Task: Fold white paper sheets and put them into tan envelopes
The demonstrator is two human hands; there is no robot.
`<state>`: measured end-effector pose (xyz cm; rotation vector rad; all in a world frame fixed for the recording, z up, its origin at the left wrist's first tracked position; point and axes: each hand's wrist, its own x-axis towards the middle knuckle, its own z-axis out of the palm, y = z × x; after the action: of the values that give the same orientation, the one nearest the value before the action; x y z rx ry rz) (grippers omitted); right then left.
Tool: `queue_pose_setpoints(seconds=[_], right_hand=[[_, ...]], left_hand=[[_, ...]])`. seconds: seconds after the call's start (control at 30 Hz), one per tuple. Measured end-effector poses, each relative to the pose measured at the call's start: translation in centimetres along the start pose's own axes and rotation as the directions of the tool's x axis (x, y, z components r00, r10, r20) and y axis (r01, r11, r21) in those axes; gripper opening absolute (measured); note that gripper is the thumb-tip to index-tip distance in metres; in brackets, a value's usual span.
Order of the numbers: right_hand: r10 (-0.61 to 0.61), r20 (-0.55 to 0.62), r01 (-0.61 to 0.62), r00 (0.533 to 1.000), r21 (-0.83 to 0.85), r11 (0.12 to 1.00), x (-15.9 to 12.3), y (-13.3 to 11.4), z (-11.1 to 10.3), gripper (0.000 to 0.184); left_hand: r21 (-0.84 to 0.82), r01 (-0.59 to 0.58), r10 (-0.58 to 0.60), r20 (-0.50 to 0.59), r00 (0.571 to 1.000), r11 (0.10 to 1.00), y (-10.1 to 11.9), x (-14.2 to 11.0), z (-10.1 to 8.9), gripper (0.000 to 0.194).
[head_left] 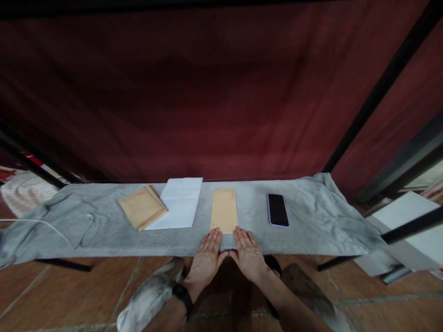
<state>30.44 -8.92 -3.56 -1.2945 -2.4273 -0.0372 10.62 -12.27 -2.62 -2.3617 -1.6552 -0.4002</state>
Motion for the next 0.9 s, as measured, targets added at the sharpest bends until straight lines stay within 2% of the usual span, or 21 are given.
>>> queue_pose_setpoints(seconds=[0.17,0.4,0.77,0.9], right_hand=[[0.041,0.087,-0.036,0.995,-0.050,0.998,0.5,-0.2,-0.8,0.060],[0.071,0.190,-0.050,0.979,-0.115,0.992,1.6,-0.9,-1.9,0.055],[0.116,0.135,-0.105,0.984,-0.083,0.991,1.4,-1.2,-1.9,0.048],[0.132,0.115,-0.125,0.985,-0.066,0.990,1.4,-1.4,-2.3,0.044]], left_hand=[[0.034,0.094,-0.092,-0.039,0.995,0.995,1.1,-0.2,0.4,0.068],[0.045,0.147,-0.148,0.007,0.989,0.988,2.1,0.2,0.6,0.065],[-0.076,0.158,-0.154,0.048,0.987,0.985,1.8,-0.1,-0.1,0.063],[-0.107,0.195,-0.185,0.097,0.978,0.975,1.9,0.3,-0.5,0.059]])
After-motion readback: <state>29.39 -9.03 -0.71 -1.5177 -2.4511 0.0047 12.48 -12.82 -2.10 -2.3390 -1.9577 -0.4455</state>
